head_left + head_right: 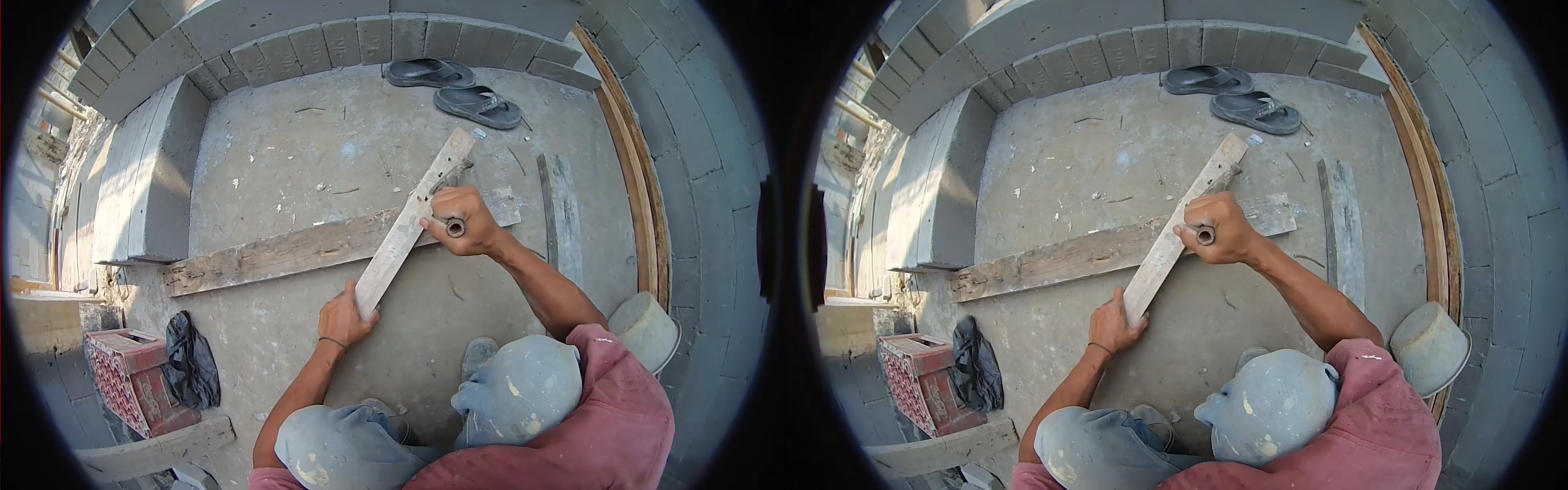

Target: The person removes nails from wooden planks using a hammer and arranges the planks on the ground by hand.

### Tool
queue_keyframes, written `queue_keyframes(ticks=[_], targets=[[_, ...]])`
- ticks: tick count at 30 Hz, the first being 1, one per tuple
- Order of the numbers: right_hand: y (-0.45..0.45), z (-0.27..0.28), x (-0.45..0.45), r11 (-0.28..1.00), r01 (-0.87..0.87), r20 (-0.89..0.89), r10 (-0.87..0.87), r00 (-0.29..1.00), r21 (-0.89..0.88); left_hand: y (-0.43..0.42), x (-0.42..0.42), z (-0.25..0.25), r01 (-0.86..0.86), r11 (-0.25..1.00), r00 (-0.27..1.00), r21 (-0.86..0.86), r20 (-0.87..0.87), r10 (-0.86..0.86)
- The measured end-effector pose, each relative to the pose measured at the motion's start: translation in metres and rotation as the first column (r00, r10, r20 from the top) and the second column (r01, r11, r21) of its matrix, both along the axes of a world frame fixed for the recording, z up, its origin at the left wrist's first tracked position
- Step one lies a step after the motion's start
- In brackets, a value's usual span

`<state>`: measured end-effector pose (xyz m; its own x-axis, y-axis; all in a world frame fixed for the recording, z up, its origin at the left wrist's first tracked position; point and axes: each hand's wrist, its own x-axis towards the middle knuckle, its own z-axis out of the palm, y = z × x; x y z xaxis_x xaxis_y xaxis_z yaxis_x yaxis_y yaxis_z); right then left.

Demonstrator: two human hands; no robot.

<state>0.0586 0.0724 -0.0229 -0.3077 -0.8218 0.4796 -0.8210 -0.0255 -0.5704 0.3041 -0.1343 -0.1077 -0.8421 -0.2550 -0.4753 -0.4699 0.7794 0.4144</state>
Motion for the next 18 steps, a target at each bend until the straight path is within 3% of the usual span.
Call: queue_keyframes(ticks=[2, 4, 6, 8, 11, 13, 18], targets=[[0.016, 0.011, -0.018, 0.998, 0.047, 0.279, -0.056, 0.959, 0.039, 0.000, 0.001, -0.002, 0.001, 1.000, 1.000, -0.017, -0.011, -0.001], [0.004, -0.010, 0.006, 0.999, -0.002, 0.195, -0.005, 0.981, 0.035, 0.000, 0.000, -0.005, 0.005, 0.999, 1.000, -0.032, -0.016, -0.005], [-0.026, -0.034, 0.048, 0.973, -0.059, -0.197, 0.105, 0.975, 0.225, 0.000, 0.003, -0.009, 0.015, 1.000, 1.000, -0.004, -0.024, -0.015], [-0.062, -0.023, 0.055, 0.852, 0.180, -0.180, -0.103, 0.978, 0.492, -0.005, 0.003, -0.010, 0.025, 0.999, 1.000, 0.020, -0.014, -0.025], [-0.097, -0.039, 0.073, 0.757, 0.124, -0.204, 0.012, 0.979, 0.642, 0.001, 0.005, -0.005, 0.055, 0.998, 0.998, 0.032, 0.035, -0.056], [-0.104, -0.069, 0.088, 0.747, 0.126, -0.207, 0.016, 0.978, 0.653, 0.002, -0.002, -0.002, 0.054, 0.998, 0.997, -0.017, 0.049, -0.053], [-0.100, -0.057, 0.085, 0.711, 0.101, -0.183, 0.040, 0.982, 0.696, 0.004, 0.000, -0.003, 0.052, 0.998, 0.998, -0.029, 0.027, -0.051]])
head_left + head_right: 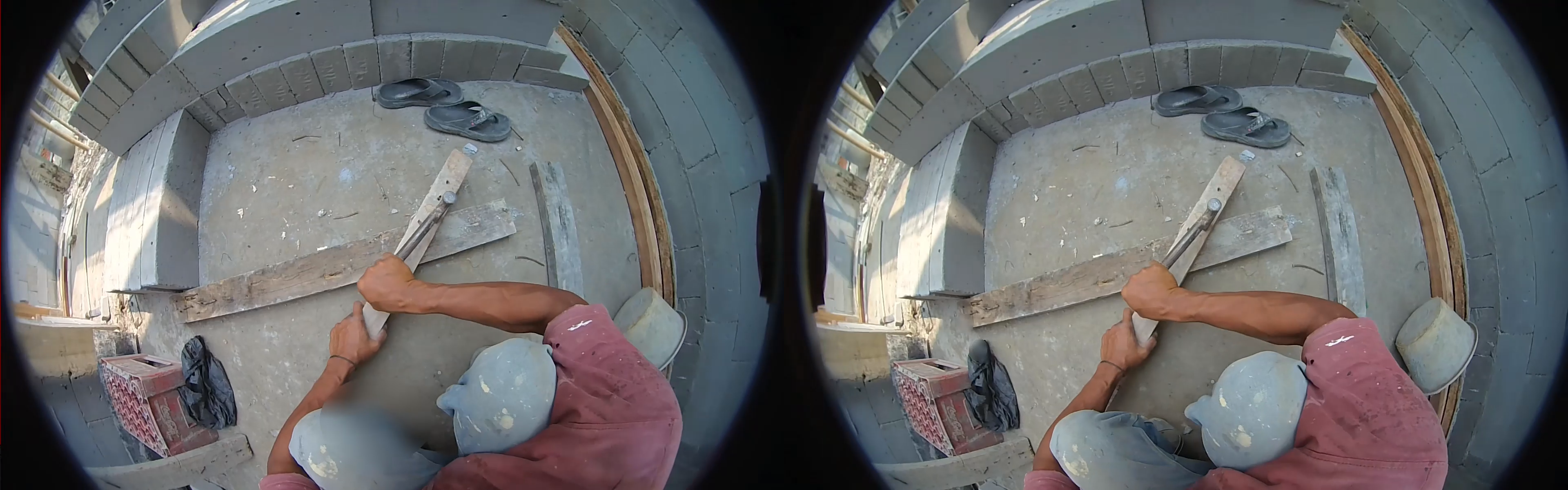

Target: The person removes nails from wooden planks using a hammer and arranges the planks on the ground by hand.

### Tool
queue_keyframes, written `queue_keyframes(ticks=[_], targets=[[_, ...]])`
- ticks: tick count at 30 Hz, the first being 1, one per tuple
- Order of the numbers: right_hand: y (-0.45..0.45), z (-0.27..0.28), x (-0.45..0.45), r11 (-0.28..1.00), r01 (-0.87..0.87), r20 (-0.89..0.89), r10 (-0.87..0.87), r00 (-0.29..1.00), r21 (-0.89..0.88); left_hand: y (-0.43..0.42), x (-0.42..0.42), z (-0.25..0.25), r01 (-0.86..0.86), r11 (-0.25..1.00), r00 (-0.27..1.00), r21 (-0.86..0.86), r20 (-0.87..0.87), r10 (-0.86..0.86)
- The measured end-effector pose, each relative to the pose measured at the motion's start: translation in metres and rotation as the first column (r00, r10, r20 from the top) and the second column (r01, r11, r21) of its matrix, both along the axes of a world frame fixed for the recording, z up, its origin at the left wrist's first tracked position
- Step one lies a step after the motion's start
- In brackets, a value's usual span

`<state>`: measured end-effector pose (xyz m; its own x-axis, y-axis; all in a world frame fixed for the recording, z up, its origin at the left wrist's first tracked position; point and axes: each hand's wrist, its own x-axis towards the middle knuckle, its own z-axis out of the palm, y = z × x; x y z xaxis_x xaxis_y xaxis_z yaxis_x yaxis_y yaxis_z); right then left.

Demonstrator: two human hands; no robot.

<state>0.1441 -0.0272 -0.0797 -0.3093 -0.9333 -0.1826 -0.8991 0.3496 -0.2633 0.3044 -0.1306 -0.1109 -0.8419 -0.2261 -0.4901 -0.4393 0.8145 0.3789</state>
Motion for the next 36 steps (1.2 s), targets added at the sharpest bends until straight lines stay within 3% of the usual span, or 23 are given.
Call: queue_keyframes(ticks=[1, 3, 5, 6, 7, 8, 9, 10, 12, 13, 15, 16, 18, 19, 20, 22, 23, 24, 25, 29, 31, 34, 36], targets=[[0.010, 0.001, -0.004, 1.000, 0.014, 0.003, -0.014, 1.000, -0.014, -0.001, 0.002, -0.004, 0.005, 1.000, 0.999, -0.007, -0.033, -0.006], [0.044, 0.008, -0.021, 0.881, 0.045, 0.005, -0.048, 0.999, -0.470, -0.002, 0.004, 0.000, -0.004, 1.000, 0.999, -0.005, -0.048, 0.004], [0.091, 0.060, -0.048, 0.635, 0.291, 0.082, -0.338, 0.938, -0.715, 0.001, 0.006, -0.002, -0.023, 0.999, 0.996, 0.023, -0.087, 0.025], [0.118, 0.071, -0.061, 0.434, 0.489, 0.286, -0.453, 0.844, -0.757, 0.002, 0.011, -0.004, -0.031, 0.999, 0.996, 0.032, -0.087, 0.034], [0.148, 0.072, -0.077, 0.318, 0.429, 0.185, -0.579, 0.794, -0.845, 0.001, 0.011, -0.007, -0.027, 1.000, 0.994, 0.016, -0.102, 0.028], [0.181, 0.067, -0.081, 0.207, 0.738, 0.485, -0.637, 0.600, -0.642, 0.000, 0.009, -0.008, -0.019, 1.000, 0.993, -0.004, -0.118, 0.019], [0.210, 0.060, -0.078, 0.082, 0.940, 0.697, -0.650, 0.303, -0.332, 0.000, 0.008, -0.008, -0.013, 1.000, 0.992, -0.008, -0.126, 0.012], [0.232, 0.056, -0.069, 0.076, 0.939, 0.698, -0.649, 0.301, -0.335, -0.001, 0.008, -0.008, -0.007, 1.000, 0.992, -0.011, -0.128, 0.006], [0.263, 0.047, -0.047, 0.116, 0.975, 0.968, -0.187, -0.167, 0.191, -0.002, 0.008, -0.010, 0.000, 1.000, 0.992, 0.000, -0.126, 0.000], [0.266, 0.045, -0.029, 0.111, 0.974, 0.967, -0.184, -0.176, 0.199, -0.002, 0.010, -0.011, 0.005, 1.000, 0.993, -0.003, -0.118, -0.006], [0.261, 0.040, 0.005, 0.484, 0.874, 0.993, 0.116, -0.020, -0.039, -0.010, 0.008, -0.011, 0.018, 0.999, 0.993, 0.050, -0.117, -0.012], [0.260, 0.034, 0.014, 0.484, 0.874, 0.992, 0.126, -0.020, -0.043, -0.019, 0.010, -0.015, 0.018, 0.999, 0.993, 0.040, -0.116, -0.013], [0.259, 0.014, 0.026, 0.655, 0.755, 0.792, 0.437, -0.426, 0.045, -0.034, 0.014, -0.023, -0.019, 0.984, 0.982, 0.178, -0.181, 0.052], [0.253, -0.005, 0.033, 0.514, 0.818, 0.685, 0.498, -0.531, 0.260, -0.035, 0.015, -0.021, -0.026, 0.985, 0.981, 0.170, -0.185, 0.058], [0.249, -0.022, 0.027, 0.523, 0.812, 0.682, 0.497, -0.537, 0.258, -0.035, 0.019, -0.017, -0.058, 0.991, 0.976, 0.117, -0.202, 0.081], [0.244, -0.050, 0.020, 0.187, 0.868, 0.880, 0.032, -0.473, 0.460, -0.027, 0.028, -0.005, -0.105, 0.992, 0.972, 0.068, -0.202, 0.117], [0.240, -0.057, 0.020, 0.195, 0.861, 0.875, 0.026, -0.484, 0.470, -0.021, 0.027, 0.004, -0.163, 0.985, 0.969, 0.053, -0.178, 0.170], [0.233, -0.063, 0.017, 0.090, 0.977, 0.866, -0.484, -0.127, 0.193, -0.019, 0.025, 0.009, -0.218, 0.975, 0.961, 0.035, -0.164, 0.221], [0.227, -0.064, 0.013, 0.155, 0.980, 0.482, -0.854, 0.197, -0.126, -0.019, 0.026, 0.005, -0.227, 0.973, 0.959, 0.036, -0.165, 0.230], [0.229, -0.045, -0.014, 0.335, 0.942, 0.632, -0.729, 0.262, -0.004, -0.022, 0.024, -0.007, -0.211, 0.977, 0.970, -0.021, -0.130, 0.207], [0.211, -0.008, -0.031, 0.317, 0.915, 0.943, -0.293, -0.155, 0.249, -0.021, 0.022, -0.003, -0.209, 0.978, 0.971, -0.008, -0.122, 0.207], [0.200, -0.006, -0.085, 0.465, 0.793, 0.906, -0.343, -0.248, 0.394, -0.022, 0.022, -0.003, -0.206, 0.979, 0.972, -0.002, -0.118, 0.204], [0.184, 0.000, -0.106, 0.419, 0.844, 0.928, -0.301, -0.221, 0.337, -0.023, 0.024, -0.007, -0.215, 0.977, 0.970, 0.007, -0.117, 0.214]])
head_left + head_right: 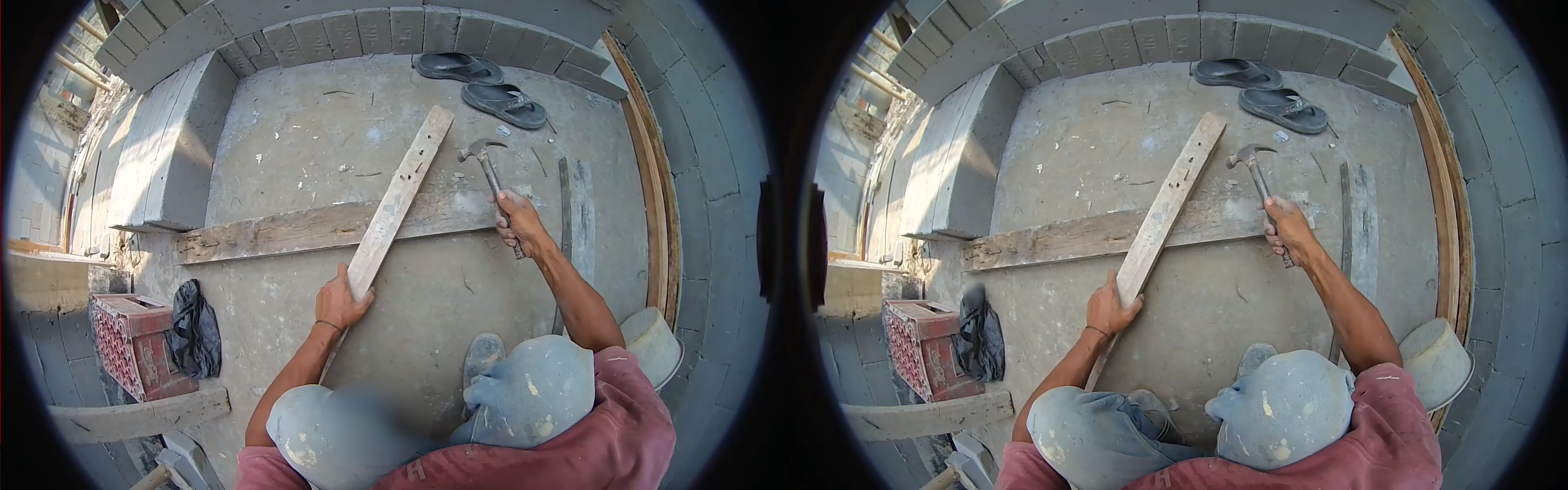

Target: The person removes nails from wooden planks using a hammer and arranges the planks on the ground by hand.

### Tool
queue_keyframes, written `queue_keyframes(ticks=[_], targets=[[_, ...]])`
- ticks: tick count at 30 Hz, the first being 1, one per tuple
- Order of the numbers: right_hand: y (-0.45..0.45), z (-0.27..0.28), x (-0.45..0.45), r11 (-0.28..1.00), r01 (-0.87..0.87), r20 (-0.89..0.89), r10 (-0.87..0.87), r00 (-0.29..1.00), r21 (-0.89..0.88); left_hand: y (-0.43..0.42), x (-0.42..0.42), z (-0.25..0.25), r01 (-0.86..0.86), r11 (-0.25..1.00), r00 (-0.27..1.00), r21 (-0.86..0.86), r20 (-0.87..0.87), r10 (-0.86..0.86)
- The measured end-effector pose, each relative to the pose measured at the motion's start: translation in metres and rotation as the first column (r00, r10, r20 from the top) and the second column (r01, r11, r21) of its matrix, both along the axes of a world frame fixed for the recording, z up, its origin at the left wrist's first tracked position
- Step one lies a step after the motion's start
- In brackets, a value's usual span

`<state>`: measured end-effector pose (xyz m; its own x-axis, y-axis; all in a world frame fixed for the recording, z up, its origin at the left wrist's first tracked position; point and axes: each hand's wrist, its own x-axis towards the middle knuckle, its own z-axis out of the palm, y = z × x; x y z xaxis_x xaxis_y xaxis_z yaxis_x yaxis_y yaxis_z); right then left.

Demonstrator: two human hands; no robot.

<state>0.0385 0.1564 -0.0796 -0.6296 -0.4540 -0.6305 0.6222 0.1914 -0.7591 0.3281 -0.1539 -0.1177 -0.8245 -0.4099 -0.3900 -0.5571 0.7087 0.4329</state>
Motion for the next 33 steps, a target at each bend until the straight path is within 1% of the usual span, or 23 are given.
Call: queue_keyframes(ticks=[1, 2, 4, 5, 6, 8, 9, 10, 11, 12, 13, 17, 20, 21, 22, 24, 25, 26, 28, 29, 30, 32, 33], targets=[[-0.009, 0.001, -0.007, 0.998, 0.065, -0.055, -0.066, 0.996, -0.028, 0.000, 0.000, 0.001, -0.009, 1.000, 1.000, 0.004, 0.006, 0.009], [-0.017, 0.000, -0.013, 0.998, 0.054, -0.048, -0.055, 0.997, -0.021, 0.001, -0.002, 0.005, -0.008, 1.000, 1.000, 0.005, 0.004, 0.008], [-0.030, 0.002, -0.020, 0.999, -0.039, -0.018, 0.039, 0.999, -0.014, 0.002, 0.000, 0.005, -0.008, 1.000, 1.000, 0.006, 0.003, 0.008], [-0.031, 0.008, -0.020, 0.969, -0.246, 0.055, 0.246, 0.968, -0.007, 0.000, 0.000, 0.003, 0.001, 1.000, 1.000, 0.008, -0.010, -0.001], [-0.033, 0.013, -0.018, 0.969, -0.248, 0.054, 0.249, 0.967, -0.009, -0.002, 0.001, 0.001, 0.010, 1.000, 1.000, 0.010, -0.021, -0.010], [-0.037, 0.017, -0.005, 0.866, -0.498, 0.033, 0.497, 0.867, 0.047, -0.002, 0.001, 0.002, 0.006, 1.000, 1.000, 0.011, -0.010, -0.006], [-0.044, 0.015, 0.006, 0.926, -0.378, 0.060, 0.378, 0.924, -0.016, -0.002, 0.000, 0.002, 0.004, 1.000, 1.000, 0.009, -0.006, -0.004], [-0.047, 0.012, 0.012, 0.924, -0.383, 0.061, 0.383, 0.922, -0.017, -0.001, 0.001, 0.002, -0.001, 1.000, 1.000, 0.008, -0.004, 0.001], [-0.051, 0.009, 0.015, 0.975, -0.180, 0.072, 0.190, 0.979, -0.128, -0.001, -0.001, 0.002, -0.006, 1.000, 1.000, 0.013, 0.012, 0.006], [-0.054, 0.006, 0.017, 0.972, 0.033, 0.111, -0.007, 0.994, -0.232, -0.002, 0.000, 0.003, -0.013, 1.000, 0.999, 0.018, 0.033, 0.012], [-0.053, 0.006, 0.010, 0.960, 0.123, 0.122, -0.095, 0.988, -0.250, -0.002, -0.001, 0.005, -0.015, 1.000, 0.999, 0.016, 0.038, 0.015], [-0.051, 0.011, -0.015, 0.961, 0.198, 0.075, -0.186, 0.980, -0.195, -0.002, 0.002, 0.004, -0.009, 1.000, 1.000, 0.026, 0.013, 0.009], [-0.048, 0.019, -0.023, 0.997, -0.066, 0.185, 0.070, 0.980, -0.028, -0.001, 0.001, 0.006, -0.009, 1.000, 1.000, 0.026, 0.004, 0.009], [-0.048, 0.012, -0.025, 0.991, 0.100, 0.191, -0.080, 0.978, -0.094, -0.002, 0.002, 0.008, -0.013, 0.999, 1.000, 0.031, 0.015, 0.012], [-0.056, 0.009, -0.024, 0.991, 0.090, 0.182, -0.071, 0.981, -0.099, -0.005, -0.002, 0.009, -0.022, 0.999, 1.000, 0.026, 0.006, 0.022], [-0.060, 0.002, -0.007, 0.959, 0.256, 0.123, -0.241, 0.963, -0.120, -0.002, 0.001, 0.011, -0.018, 0.999, 0.999, 0.033, 0.047, 0.017], [-0.054, 0.006, -0.001, 0.992, -0.045, 0.168, 0.065, 0.984, -0.119, -0.004, 0.001, 0.008, -0.011, 1.000, 0.999, 0.029, 0.044, 0.010], [-0.053, 0.009, -0.002, 0.992, -0.037, 0.166, 0.057, 0.985, -0.121, -0.005, 0.004, 0.004, -0.002, 1.000, 1.000, 0.030, 0.022, 0.001], [-0.057, 0.014, -0.002, 0.986, -0.165, 0.119, 0.166, 0.979, -0.024, -0.005, 0.009, 0.002, 0.007, 1.000, 1.000, 0.029, -0.001, -0.007], [-0.061, 0.013, 0.001, 0.995, -0.081, 0.087, 0.086, 0.992, -0.065, -0.007, 0.004, 0.003, 0.002, 1.000, 1.000, 0.004, 0.002, -0.002], [-0.066, 0.012, 0.005, 0.994, -0.091, 0.087, 0.097, 0.992, -0.065, -0.005, 0.006, 0.003, -0.009, 1.000, 1.000, -0.010, 0.018, 0.009], [-0.076, 0.017, 0.018, 0.984, -0.178, 0.040, 0.177, 0.983, 0.030, -0.004, 0.011, 0.000, -0.003, 1.000, 1.000, 0.005, 0.007, 0.003], [-0.082, 0.026, 0.016, 0.948, -0.304, 0.004, 0.305, 0.952, 0.092, -0.005, 0.009, 0.000, 0.016, 1.000, 1.000, 0.013, -0.012, -0.016]])
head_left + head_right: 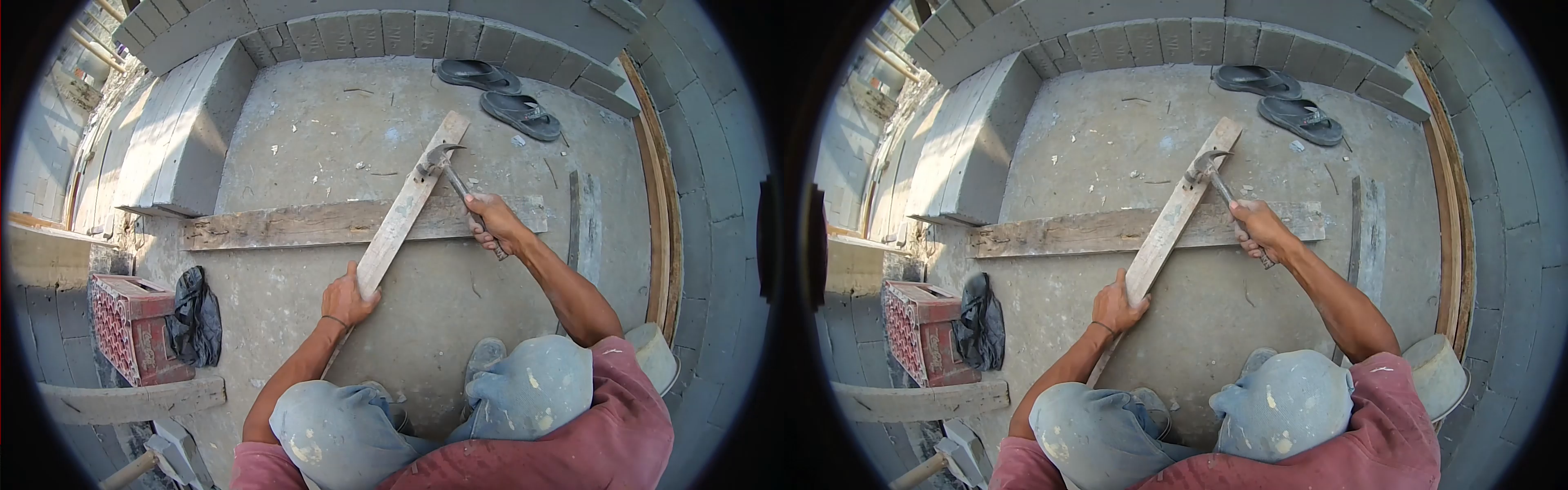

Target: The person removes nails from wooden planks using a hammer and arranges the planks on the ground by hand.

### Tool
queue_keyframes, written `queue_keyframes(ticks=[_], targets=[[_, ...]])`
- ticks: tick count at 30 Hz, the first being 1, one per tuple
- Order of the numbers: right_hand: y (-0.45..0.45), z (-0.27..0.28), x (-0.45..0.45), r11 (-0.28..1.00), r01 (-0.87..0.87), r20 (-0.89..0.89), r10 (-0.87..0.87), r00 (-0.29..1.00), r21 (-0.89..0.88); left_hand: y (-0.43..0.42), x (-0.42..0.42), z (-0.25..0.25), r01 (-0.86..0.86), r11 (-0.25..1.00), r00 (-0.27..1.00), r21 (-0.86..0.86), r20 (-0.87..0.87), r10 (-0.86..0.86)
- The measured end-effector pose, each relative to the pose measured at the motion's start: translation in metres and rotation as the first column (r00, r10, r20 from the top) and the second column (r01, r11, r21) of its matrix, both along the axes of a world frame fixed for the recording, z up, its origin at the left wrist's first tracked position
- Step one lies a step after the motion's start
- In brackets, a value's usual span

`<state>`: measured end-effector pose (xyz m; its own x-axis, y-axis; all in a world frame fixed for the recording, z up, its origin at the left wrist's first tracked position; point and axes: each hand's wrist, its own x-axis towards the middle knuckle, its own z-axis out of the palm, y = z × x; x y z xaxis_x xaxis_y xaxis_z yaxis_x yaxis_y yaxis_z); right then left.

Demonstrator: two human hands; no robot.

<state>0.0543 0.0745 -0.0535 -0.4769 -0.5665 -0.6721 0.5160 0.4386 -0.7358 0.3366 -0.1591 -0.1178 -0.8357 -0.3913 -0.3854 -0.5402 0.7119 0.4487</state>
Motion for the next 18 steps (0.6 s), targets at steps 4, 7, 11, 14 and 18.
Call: queue_keyframes(ticks=[4, 7, 11, 14, 18], targets=[[-0.006, 0.042, -0.008, 0.995, 0.075, -0.360, -0.092, 0.928, -0.061, 0.000, 0.000, -0.002, -0.017, 1.000, 1.000, -0.018, 0.002, 0.017], [0.006, 0.046, 0.006, 0.896, 0.240, -0.706, -0.443, 0.553, -0.375, 0.001, -0.003, 0.004, -0.034, 0.999, 0.998, 0.019, 0.049, 0.033], [0.016, -0.014, 0.032, 0.964, 0.203, -0.864, -0.246, 0.440, -0.171, 0.001, -0.002, 0.001, -0.015, 1.000, 1.000, 0.014, 0.016, 0.014], [0.024, -0.024, 0.002, 0.990, 0.043, -0.875, 0.095, 0.475, 0.131, 0.001, -0.007, 0.002, -0.004, 1.000, 1.000, -0.020, 0.005, 0.005], [0.022, 0.067, 0.001, 0.976, 0.157, -0.838, -0.211, 0.503, -0.152, 0.005, -0.006, 0.007, -0.040, 0.999, 0.999, 0.006, 0.022, 0.040]])
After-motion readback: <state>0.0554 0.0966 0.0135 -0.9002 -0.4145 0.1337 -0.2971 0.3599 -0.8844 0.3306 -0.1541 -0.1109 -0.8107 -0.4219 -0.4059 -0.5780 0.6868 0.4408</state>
